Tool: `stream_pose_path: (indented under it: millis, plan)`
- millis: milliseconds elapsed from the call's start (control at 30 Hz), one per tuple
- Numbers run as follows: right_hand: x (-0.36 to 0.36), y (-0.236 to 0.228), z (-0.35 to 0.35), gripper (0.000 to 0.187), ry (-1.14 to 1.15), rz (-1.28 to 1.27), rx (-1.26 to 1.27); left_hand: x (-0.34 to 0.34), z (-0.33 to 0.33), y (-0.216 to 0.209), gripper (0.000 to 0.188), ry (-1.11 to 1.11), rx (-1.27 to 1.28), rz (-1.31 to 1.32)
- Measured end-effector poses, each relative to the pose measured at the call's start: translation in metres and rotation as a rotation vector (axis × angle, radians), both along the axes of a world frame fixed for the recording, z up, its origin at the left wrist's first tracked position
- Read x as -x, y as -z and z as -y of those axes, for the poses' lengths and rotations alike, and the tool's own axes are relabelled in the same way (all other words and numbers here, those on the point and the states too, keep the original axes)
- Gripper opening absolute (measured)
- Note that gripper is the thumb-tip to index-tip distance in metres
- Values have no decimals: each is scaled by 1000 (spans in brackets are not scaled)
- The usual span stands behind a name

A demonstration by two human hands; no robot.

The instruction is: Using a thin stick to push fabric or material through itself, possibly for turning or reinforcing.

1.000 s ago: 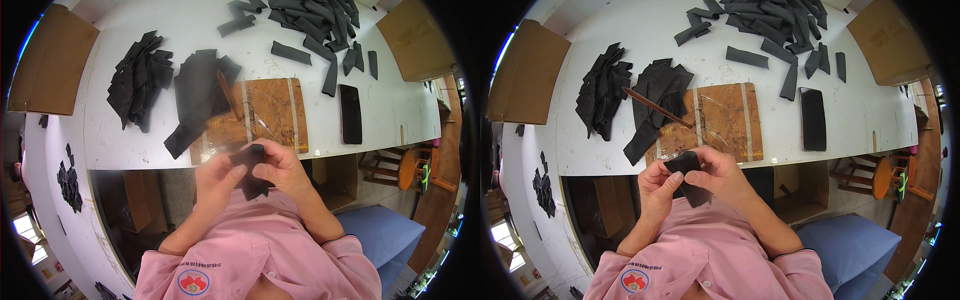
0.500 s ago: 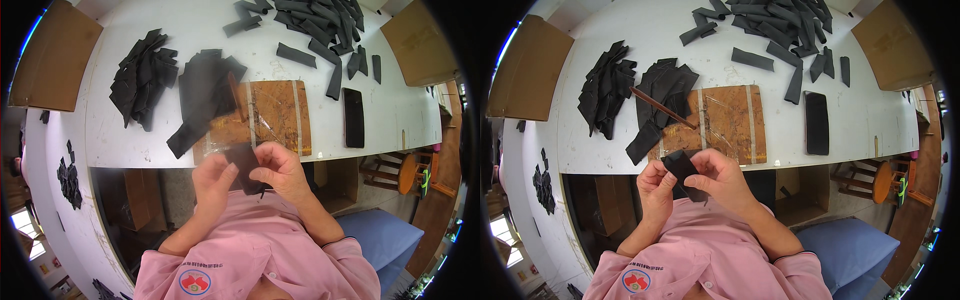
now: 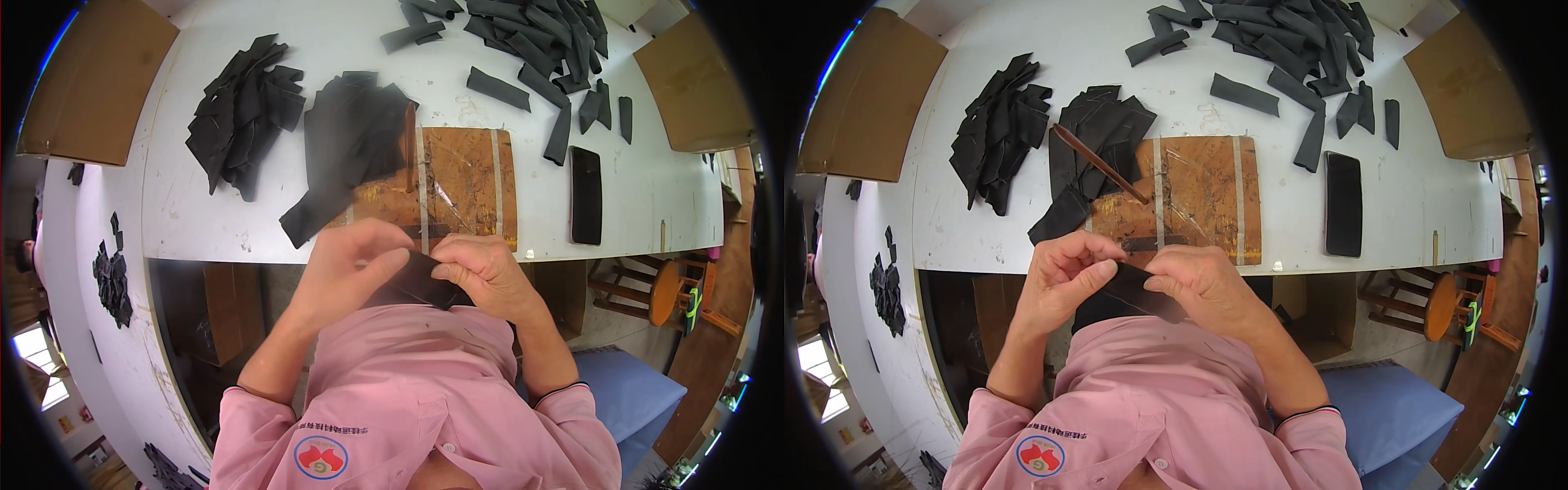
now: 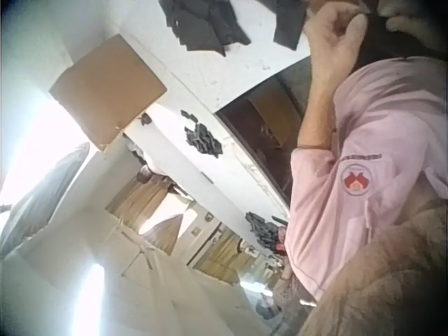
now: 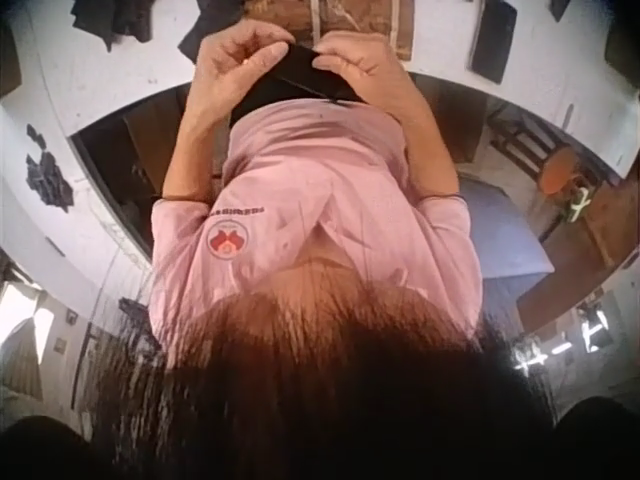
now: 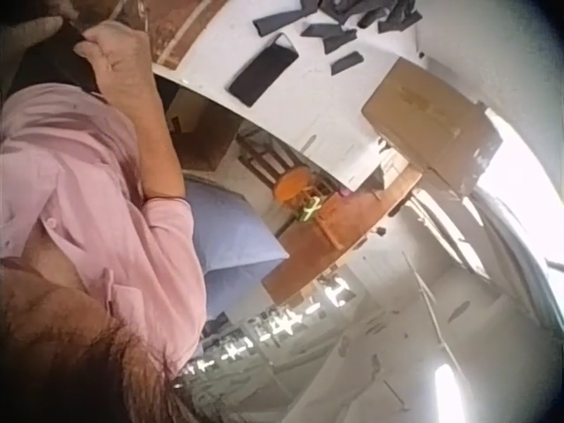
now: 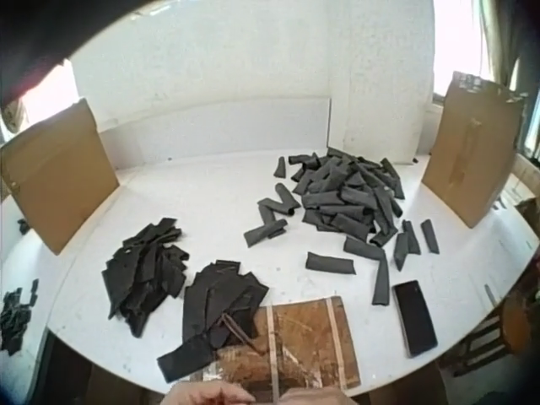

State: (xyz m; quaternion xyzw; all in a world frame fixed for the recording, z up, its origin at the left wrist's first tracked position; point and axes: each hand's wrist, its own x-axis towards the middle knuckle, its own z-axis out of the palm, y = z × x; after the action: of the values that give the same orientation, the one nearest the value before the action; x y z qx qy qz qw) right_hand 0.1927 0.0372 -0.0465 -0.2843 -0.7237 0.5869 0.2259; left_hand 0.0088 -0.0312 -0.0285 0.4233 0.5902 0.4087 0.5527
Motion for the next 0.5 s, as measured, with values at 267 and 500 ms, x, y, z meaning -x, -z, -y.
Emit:
stream_pose_path:
  millis: [267, 500]
  plan:
    - [14, 6, -14, 15, 373, 149, -806, -3, -6, -8, 7, 47, -91, -242]
    - [23, -8, 20, 26, 312, -100, -139, -39, 7, 13, 6, -396, -213, -39]
